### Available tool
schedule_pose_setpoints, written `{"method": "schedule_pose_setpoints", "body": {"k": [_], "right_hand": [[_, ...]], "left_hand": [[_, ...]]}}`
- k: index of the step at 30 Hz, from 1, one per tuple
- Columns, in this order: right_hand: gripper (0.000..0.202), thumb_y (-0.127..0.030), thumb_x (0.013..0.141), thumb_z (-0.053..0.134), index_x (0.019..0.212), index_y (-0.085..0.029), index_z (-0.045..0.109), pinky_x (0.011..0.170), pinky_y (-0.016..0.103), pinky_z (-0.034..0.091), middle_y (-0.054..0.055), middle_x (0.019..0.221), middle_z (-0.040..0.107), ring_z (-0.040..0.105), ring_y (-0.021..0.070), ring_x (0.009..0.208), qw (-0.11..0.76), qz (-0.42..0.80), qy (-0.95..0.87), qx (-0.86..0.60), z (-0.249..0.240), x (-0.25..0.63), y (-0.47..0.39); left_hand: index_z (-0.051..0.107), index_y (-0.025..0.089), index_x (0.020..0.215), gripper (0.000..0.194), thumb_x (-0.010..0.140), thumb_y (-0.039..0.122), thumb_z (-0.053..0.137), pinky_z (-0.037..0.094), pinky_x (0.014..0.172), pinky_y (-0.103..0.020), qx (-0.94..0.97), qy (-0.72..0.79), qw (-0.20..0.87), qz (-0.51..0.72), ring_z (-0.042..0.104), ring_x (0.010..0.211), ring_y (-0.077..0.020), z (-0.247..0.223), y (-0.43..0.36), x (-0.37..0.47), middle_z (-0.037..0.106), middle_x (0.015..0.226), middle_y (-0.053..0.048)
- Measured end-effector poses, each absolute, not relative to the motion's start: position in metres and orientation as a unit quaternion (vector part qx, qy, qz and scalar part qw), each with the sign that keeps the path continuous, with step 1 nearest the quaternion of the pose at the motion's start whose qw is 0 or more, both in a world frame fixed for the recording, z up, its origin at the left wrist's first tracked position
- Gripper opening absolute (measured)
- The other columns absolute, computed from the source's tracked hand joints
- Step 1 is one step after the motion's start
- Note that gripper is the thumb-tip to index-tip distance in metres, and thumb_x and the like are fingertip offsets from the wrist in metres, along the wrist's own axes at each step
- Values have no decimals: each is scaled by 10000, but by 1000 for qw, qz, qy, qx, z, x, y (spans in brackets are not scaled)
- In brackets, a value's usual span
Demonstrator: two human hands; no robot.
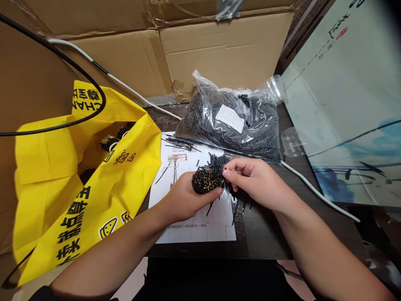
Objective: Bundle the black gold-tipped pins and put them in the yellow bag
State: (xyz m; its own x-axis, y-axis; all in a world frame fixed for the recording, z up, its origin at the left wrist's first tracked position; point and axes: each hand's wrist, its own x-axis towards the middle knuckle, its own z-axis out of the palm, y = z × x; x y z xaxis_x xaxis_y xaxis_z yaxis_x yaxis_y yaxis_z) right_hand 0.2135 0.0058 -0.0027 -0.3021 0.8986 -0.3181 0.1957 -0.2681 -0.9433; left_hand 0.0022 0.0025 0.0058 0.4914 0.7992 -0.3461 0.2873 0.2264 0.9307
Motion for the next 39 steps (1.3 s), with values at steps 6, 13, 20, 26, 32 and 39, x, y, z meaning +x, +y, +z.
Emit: {"method": "schedule_pose_setpoints", "body": {"k": [6, 13, 20, 26, 32, 39], "right_hand": [[252, -419, 804, 802, 873, -197, 706, 571, 267, 427, -33, 657, 616, 561, 121, 587, 303, 627, -501, -514, -4, 209, 4], [220, -406, 851, 734, 884, -191, 703, 577, 282, 413, -13, 690, 631, 559, 130, 609, 303, 600, -521, -526, -6, 209, 3], [243, -426, 851, 743, 857, -192, 681, 576, 273, 427, -11, 702, 635, 572, 125, 608, 315, 586, -514, -541, -7, 206, 3], [238, -434, 908, 675, 867, -203, 635, 581, 271, 435, -22, 725, 610, 569, 118, 604, 321, 598, -514, -524, -8, 206, 3], [198, -381, 938, 615, 858, -200, 617, 617, 282, 424, -29, 684, 574, 535, 126, 628, 324, 563, -540, -535, -9, 206, 2], [220, -394, 931, 648, 857, -189, 621, 623, 282, 420, -25, 647, 586, 542, 125, 613, 403, 507, -510, -566, -7, 212, 7]], "left_hand": [[697, 163, 860, 179, 864, 335, 743, 432, 527, -222, 593, 464, 622, 213, 515, 512, -96, 5, 2, 3, 494, 494, 69], [660, 177, 779, 176, 849, 313, 749, 470, 581, -230, 609, 472, 598, 222, 575, 607, -120, 4, 1, 4, 493, 509, 58], [656, 174, 777, 209, 834, 343, 765, 435, 507, -221, 591, 505, 587, 224, 564, 564, -118, 7, 1, 5, 539, 523, 43], [706, 153, 875, 202, 850, 346, 761, 525, 689, -233, 607, 497, 573, 237, 645, 756, -125, 3, 1, 4, 727, 810, -23], [714, 136, 920, 243, 862, 369, 752, 521, 694, -243, 622, 498, 557, 232, 630, 743, -123, 0, 1, 3, 738, 852, -33], [701, 129, 897, 284, 855, 402, 763, 524, 726, -263, 635, 510, 527, 243, 629, 764, -135, -3, 2, 2, 737, 845, -41]]}}
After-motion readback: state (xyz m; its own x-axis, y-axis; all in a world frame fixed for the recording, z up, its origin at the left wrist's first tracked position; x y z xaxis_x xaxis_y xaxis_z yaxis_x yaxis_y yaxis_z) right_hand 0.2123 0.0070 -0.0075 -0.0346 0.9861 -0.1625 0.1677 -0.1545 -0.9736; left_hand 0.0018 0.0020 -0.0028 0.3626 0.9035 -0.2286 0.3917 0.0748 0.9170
